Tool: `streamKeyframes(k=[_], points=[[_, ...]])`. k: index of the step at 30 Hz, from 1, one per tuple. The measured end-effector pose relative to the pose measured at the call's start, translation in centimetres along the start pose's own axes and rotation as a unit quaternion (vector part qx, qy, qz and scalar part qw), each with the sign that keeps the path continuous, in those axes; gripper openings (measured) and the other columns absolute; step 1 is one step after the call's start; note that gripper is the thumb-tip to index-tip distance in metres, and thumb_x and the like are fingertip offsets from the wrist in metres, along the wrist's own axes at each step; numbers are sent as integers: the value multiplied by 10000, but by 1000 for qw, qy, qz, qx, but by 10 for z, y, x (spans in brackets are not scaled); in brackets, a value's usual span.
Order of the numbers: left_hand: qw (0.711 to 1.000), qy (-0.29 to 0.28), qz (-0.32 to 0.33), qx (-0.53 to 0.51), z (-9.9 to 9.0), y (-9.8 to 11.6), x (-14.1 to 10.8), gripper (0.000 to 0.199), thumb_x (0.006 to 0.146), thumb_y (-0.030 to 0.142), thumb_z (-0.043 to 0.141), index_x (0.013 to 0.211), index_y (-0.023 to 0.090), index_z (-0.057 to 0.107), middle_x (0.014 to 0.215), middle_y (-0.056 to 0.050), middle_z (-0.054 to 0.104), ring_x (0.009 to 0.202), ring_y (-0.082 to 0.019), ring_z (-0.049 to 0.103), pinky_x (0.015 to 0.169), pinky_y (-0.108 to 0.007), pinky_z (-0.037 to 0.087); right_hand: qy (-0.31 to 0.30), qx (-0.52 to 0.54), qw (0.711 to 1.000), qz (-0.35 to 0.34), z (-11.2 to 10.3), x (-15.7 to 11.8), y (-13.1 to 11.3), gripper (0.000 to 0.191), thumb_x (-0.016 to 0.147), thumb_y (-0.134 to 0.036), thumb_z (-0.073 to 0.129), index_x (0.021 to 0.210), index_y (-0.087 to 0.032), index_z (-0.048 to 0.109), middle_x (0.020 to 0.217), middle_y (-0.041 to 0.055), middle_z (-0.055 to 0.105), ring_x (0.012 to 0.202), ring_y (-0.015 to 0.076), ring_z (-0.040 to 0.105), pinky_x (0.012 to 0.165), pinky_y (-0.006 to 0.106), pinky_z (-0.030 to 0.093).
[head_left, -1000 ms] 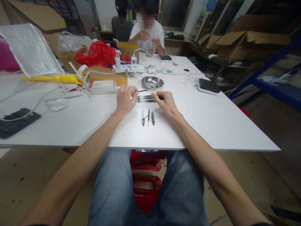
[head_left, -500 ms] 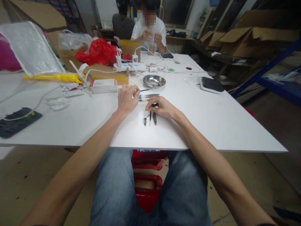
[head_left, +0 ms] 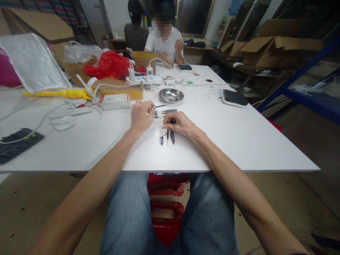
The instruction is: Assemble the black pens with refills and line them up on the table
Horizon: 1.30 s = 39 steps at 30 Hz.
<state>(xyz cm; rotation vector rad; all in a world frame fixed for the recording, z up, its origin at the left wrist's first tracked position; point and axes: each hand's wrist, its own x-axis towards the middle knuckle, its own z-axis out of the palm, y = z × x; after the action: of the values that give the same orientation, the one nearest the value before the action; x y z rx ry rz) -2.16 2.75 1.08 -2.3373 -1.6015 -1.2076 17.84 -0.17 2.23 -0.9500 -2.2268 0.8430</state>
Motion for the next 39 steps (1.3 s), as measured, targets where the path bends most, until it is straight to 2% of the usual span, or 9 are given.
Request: streamKeyframes(k=[4,11,18,30,34,37,39], points=[[1000,0,-1,3,-1,0,0,107,898,232,553,829,239,634,812,-45,692,954,-280,559,825,-396,376,-11,-28,999,-12,-1,1,1,133,894,-262,668,821,-150,676,773,28,651,732,152,549,731,298,407],[1000,-9,-6,6,-2,2,0,107,902,231,555,829,236,634,799,-43,685,943,-280,555,827,-398,374,19,-48,997,-60,-2,2,-2,147,907,-164,594,868,-135,733,895,80,716,844,179,605,812,314,438],[1000,-4,-1,5,1,-2,0,102,904,243,560,835,243,635,803,-40,691,945,-284,554,826,-401,376,7,-6,1000,-11,-1,2,-4,108,832,-119,614,837,-154,716,849,42,711,801,164,601,814,316,456],[1000,-4,5,12,1,-3,0,121,911,249,550,825,240,635,827,-46,702,920,-281,551,809,-401,374,-23,-16,999,-37,0,3,3,70,818,-136,701,774,-138,755,809,62,674,788,180,596,783,314,446],[1000,-8,6,18,2,-3,-1,120,913,248,550,827,238,634,836,-44,710,932,-282,563,804,-393,379,-37,-10,999,-22,-4,1,0,69,822,-190,714,825,-140,761,826,53,679,776,169,580,762,300,431],[1000,-18,4,11,1,1,-2,121,913,246,549,823,235,629,829,-43,709,913,-271,589,773,-374,386,-5,-51,999,17,-12,-1,3,140,874,-246,656,849,-138,740,760,25,652,700,147,532,695,289,395],[1000,-26,-2,-8,-1,4,-2,121,913,242,545,827,233,629,813,-35,707,835,-241,610,723,-348,384,16,-106,993,53,-18,-3,7,174,896,-249,617,805,-145,722,686,9,611,638,136,487,652,292,363]])
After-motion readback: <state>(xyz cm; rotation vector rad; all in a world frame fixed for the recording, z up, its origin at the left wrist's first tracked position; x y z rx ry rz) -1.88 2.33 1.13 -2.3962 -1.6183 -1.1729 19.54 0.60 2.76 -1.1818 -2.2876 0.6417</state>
